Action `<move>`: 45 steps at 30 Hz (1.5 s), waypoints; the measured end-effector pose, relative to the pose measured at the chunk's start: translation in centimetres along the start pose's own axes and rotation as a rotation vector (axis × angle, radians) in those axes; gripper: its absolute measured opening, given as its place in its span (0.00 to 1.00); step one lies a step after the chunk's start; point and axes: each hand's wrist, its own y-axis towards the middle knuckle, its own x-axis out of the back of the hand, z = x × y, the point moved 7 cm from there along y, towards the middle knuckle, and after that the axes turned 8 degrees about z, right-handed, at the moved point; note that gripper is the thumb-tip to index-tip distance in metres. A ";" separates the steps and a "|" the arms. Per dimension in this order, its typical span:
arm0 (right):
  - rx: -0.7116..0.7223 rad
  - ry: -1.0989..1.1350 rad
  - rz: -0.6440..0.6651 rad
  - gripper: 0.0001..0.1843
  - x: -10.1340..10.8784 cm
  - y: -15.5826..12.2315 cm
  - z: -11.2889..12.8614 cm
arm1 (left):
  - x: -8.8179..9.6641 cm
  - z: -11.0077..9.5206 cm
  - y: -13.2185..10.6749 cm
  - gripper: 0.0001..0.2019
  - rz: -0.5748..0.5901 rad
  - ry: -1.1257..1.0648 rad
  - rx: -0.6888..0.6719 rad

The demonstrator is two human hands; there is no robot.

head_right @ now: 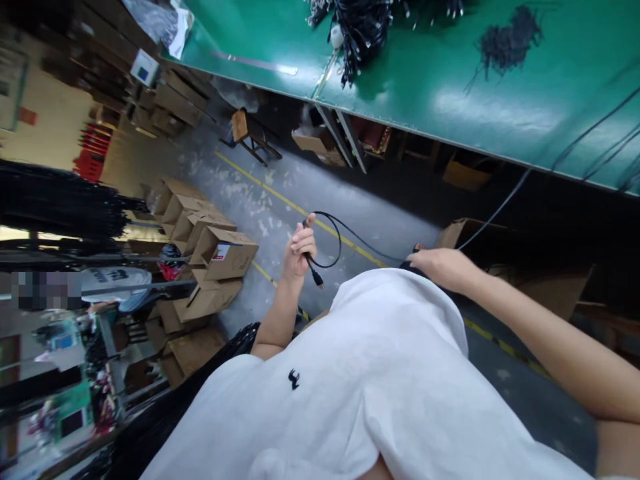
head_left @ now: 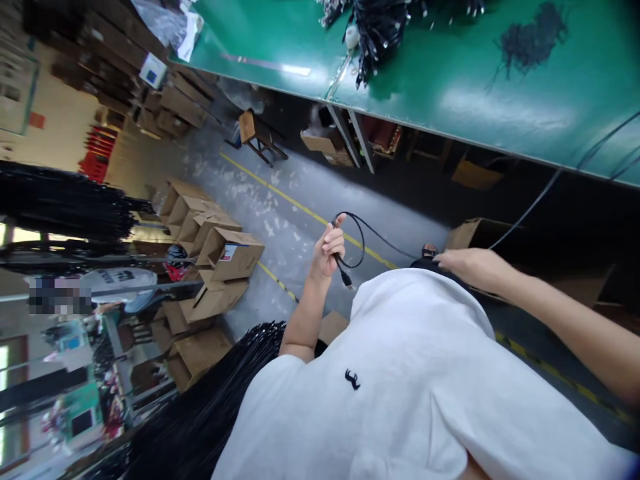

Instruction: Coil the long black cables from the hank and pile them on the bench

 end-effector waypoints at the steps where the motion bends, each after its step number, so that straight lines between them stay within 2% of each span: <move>1: -0.105 -0.025 -0.024 0.13 0.9 -0.3 -1.3 | 0.4 -0.1 -0.1 0.18 -0.002 0.001 0.000; 3: -0.340 -0.072 -0.047 0.14 2.9 -1.3 -4.9 | 1.0 -0.6 -0.5 0.19 -0.005 0.031 0.006; 5: -0.464 -0.078 -0.038 0.15 4.3 -2.5 -8.4 | 1.5 -1.2 -1.1 0.19 -0.006 0.083 0.019; 8: -0.407 0.005 -0.051 0.16 5.1 -3.1 -11.0 | 1.7 -2.6 -1.7 0.17 -0.009 0.138 -0.058; 10: -0.380 0.028 -0.081 0.15 5.0 -3.0 -11.2 | 1.5 -3.4 -1.5 0.18 -0.001 0.153 -0.130; 12: -0.291 -0.005 -0.047 0.14 4.4 -2.1 -8.9 | 0.9 -2.9 -0.7 0.18 0.034 0.154 -0.118; 15: 0.053 -0.019 0.070 0.15 4.0 -0.1 -1.0 | -1.5 0.5 1.3 0.15 0.100 0.149 0.048; 17: 0.259 0.065 0.083 0.19 5.5 1.0 4.2 | -4.2 3.6 2.4 0.15 0.176 0.149 0.170; 19: 0.329 0.158 0.055 0.20 7.8 2.4 6.9 | -7.5 6.3 2.9 0.19 0.299 0.138 0.256; 22: 0.265 0.187 -0.018 0.22 10.9 4.1 6.6 | -11.9 8.8 2.2 0.23 0.534 0.114 0.403; 24: 0.214 0.184 -0.045 0.23 11.9 4.5 5.2 | -13.6 9.4 1.6 0.24 0.643 0.104 0.499; 28: 0.210 0.266 -0.012 0.23 12.0 4.4 4.4 | -15.3 9.9 1.7 0.23 0.714 0.073 0.575; 31: 0.165 0.307 -0.063 0.22 12.0 4.7 4.0 | -15.9 10.4 1.9 0.17 0.698 0.003 0.638; 33: 0.126 0.301 -0.127 0.22 12.0 5.0 2.5 | -15.7 10.3 2.1 0.14 0.628 -0.040 0.705; 35: 0.108 0.243 -0.179 0.22 11.7 4.7 -0.7 | -15.1 9.3 2.7 0.19 0.499 -0.072 0.706; 38: -0.080 0.014 -0.254 0.22 11.3 2.3 -9.3 | -14.0 6.4 4.1 0.24 0.291 -0.135 0.538; 40: -0.339 -0.125 -0.327 0.22 12.3 -1.3 -15.7 | -14.0 5.2 4.5 0.25 0.248 -0.172 0.473; 42: -0.537 -0.233 -0.324 0.24 14.2 -5.9 -19.7 | -14.6 4.9 4.3 0.24 0.288 -0.203 0.502; 43: -0.619 -0.289 -0.332 0.25 15.6 -8.5 -20.3 | -15.1 4.9 4.1 0.24 0.323 -0.220 0.514; 45: -0.760 -0.385 -0.419 0.27 18.7 -14.1 -19.1 | -15.7 4.0 4.0 0.23 0.385 -0.274 0.453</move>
